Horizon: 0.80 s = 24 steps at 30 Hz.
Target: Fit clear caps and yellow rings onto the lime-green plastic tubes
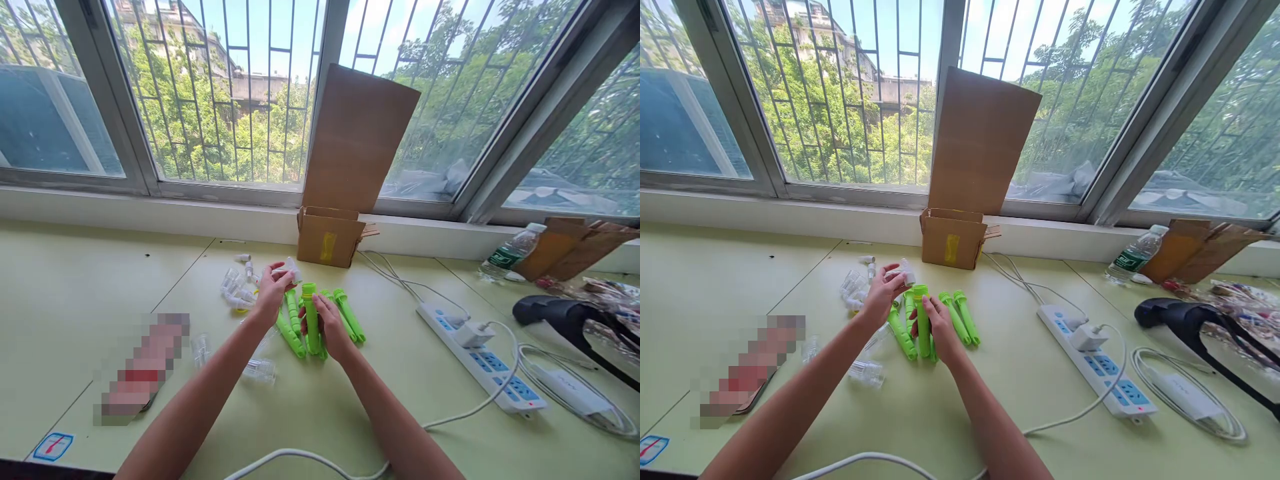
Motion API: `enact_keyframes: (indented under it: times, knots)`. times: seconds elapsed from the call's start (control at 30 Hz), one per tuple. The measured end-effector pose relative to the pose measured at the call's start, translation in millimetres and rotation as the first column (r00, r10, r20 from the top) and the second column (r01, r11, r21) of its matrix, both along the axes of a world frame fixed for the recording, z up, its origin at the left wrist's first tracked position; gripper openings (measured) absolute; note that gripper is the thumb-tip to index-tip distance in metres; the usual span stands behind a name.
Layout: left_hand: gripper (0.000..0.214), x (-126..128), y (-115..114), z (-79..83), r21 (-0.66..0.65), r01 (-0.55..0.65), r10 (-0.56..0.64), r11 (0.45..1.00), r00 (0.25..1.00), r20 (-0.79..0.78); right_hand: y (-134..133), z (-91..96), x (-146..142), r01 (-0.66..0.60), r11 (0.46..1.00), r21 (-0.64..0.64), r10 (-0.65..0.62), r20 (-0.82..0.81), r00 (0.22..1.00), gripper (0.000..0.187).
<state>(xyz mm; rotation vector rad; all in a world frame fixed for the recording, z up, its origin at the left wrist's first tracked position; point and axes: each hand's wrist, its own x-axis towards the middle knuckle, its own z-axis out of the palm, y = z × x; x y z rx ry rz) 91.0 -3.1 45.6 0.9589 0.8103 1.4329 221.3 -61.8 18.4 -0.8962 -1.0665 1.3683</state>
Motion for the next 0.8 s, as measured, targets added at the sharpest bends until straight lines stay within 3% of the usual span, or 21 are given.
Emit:
enact_keyframes:
  times: [0.27,0.43,0.67,0.8]
  knots:
    - [0.055,3.8,-8.3,2.3,0.137,0.063,-0.045,0.989,0.990,-0.132,0.2,-0.7,-1.1,-0.041,0.999,0.009,0.041,0.021,0.999,0.039]
    - [0.057,7.1,-13.2,1.6,0.181,0.105,-0.089,0.978,0.992,-0.094,0.6,-2.6,-1.3,-0.044,0.999,0.030,0.044,0.000,0.999,0.037]
    - [0.048,9.1,-17.9,2.7,0.208,0.136,-0.101,0.969,0.979,-0.175,0.8,-3.1,-0.2,-0.017,0.999,0.042,0.017,0.009,1.000,0.037]
    - [0.043,10.1,-17.4,3.9,0.211,0.121,-0.095,0.970,0.987,-0.131,0.3,-2.3,-0.4,-0.019,0.998,0.063,0.018,0.012,1.000,0.036]
